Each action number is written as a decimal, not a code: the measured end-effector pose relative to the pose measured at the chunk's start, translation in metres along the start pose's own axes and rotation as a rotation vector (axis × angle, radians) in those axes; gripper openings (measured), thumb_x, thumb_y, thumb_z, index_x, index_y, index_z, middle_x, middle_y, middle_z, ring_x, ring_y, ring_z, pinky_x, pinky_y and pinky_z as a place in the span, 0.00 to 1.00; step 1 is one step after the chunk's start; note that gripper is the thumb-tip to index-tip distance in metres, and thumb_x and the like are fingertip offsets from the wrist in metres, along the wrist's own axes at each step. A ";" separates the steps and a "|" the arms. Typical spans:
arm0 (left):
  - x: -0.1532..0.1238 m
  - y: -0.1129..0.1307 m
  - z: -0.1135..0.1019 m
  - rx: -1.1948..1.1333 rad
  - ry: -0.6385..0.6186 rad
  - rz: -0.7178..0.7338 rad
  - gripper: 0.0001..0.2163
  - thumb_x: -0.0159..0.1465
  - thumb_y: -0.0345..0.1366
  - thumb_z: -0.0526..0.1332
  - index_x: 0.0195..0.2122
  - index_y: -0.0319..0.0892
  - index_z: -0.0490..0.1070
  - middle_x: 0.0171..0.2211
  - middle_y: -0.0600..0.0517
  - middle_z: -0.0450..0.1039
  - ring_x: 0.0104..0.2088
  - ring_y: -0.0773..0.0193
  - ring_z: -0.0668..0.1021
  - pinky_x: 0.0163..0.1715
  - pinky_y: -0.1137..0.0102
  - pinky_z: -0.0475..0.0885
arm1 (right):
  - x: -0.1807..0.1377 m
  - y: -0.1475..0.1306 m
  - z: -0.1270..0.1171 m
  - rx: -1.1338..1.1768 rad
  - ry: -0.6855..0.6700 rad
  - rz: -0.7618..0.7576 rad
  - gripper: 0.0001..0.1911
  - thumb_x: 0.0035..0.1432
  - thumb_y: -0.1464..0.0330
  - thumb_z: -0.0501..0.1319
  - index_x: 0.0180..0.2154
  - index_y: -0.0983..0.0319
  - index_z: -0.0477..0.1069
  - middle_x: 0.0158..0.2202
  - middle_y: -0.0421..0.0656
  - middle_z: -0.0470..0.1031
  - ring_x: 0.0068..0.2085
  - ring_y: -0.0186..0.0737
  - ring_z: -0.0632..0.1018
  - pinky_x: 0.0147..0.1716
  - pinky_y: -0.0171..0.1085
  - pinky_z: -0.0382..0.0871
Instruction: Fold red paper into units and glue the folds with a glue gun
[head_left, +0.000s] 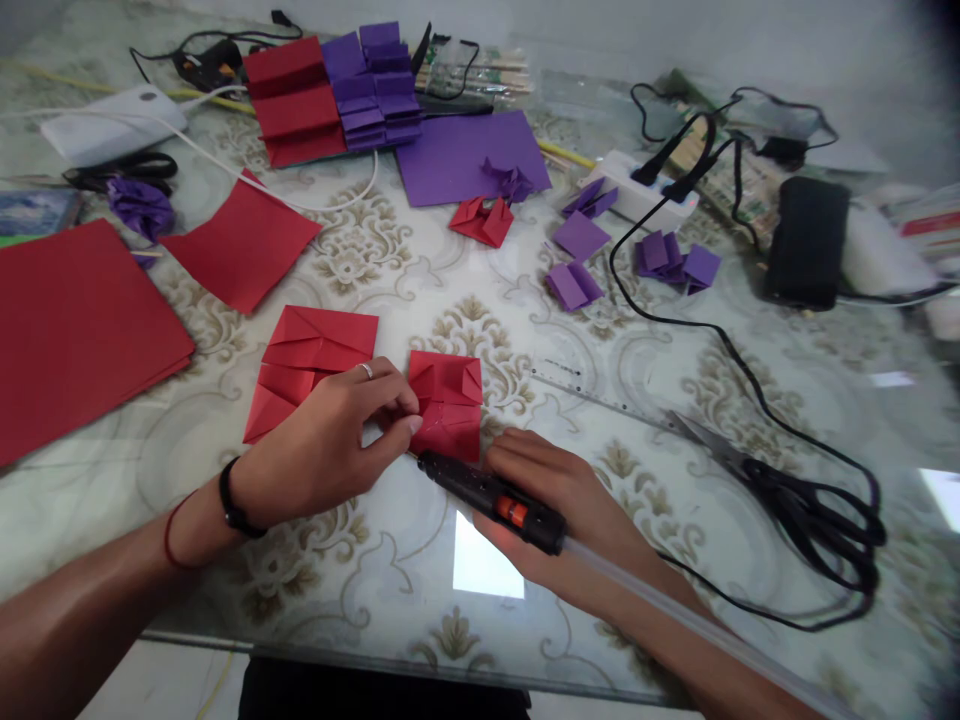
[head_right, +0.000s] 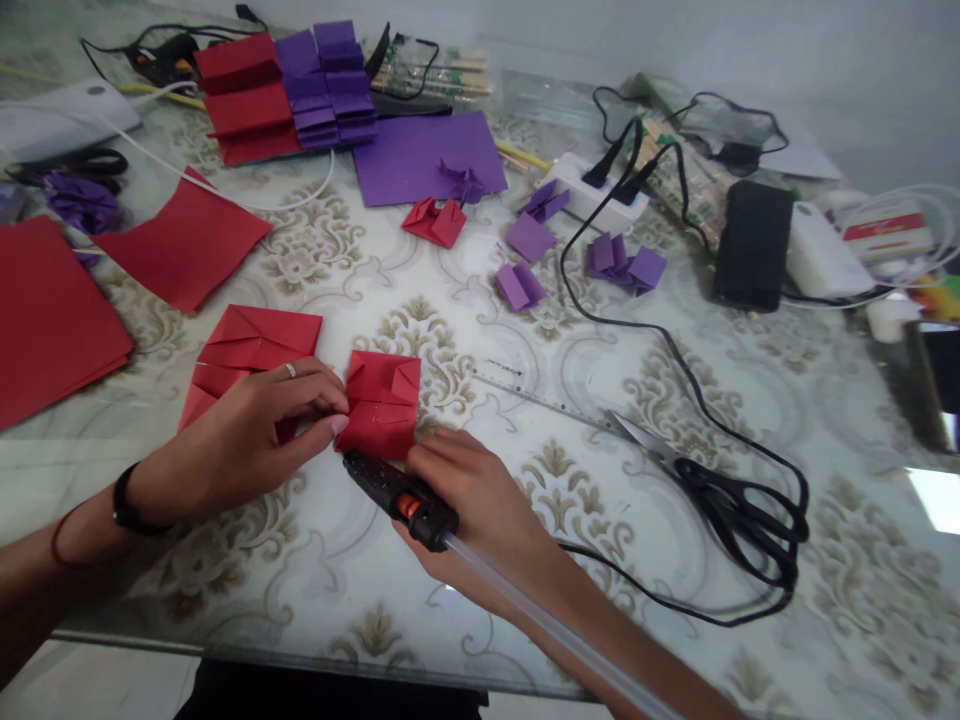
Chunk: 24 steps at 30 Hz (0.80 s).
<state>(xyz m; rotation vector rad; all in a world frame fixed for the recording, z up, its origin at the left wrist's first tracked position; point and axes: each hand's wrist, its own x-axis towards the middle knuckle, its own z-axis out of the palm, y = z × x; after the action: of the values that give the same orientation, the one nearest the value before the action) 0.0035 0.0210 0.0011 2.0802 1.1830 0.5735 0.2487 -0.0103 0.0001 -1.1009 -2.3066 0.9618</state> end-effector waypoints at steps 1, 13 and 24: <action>0.000 0.000 0.000 0.001 0.000 -0.004 0.04 0.69 0.28 0.60 0.38 0.40 0.74 0.40 0.51 0.76 0.38 0.66 0.77 0.41 0.69 0.72 | 0.000 0.000 0.000 0.001 -0.001 -0.004 0.08 0.60 0.73 0.61 0.30 0.58 0.64 0.28 0.40 0.71 0.30 0.39 0.71 0.33 0.38 0.65; 0.001 0.001 -0.001 0.002 -0.010 -0.029 0.04 0.69 0.29 0.59 0.38 0.41 0.74 0.39 0.52 0.76 0.37 0.66 0.77 0.39 0.70 0.72 | 0.000 0.001 -0.001 0.011 -0.006 -0.008 0.06 0.58 0.74 0.61 0.32 0.58 0.66 0.32 0.43 0.75 0.34 0.42 0.74 0.37 0.40 0.68; 0.002 0.002 -0.002 0.000 -0.012 -0.043 0.05 0.69 0.31 0.59 0.37 0.42 0.74 0.39 0.52 0.76 0.36 0.66 0.77 0.38 0.70 0.72 | 0.000 0.003 0.000 0.009 0.025 -0.012 0.10 0.59 0.72 0.61 0.30 0.57 0.60 0.29 0.40 0.71 0.32 0.41 0.72 0.35 0.39 0.66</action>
<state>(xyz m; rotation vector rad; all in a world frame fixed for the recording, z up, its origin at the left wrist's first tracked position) 0.0040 0.0225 0.0044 2.0506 1.2177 0.5401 0.2500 -0.0088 -0.0018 -1.0876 -2.2838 0.9479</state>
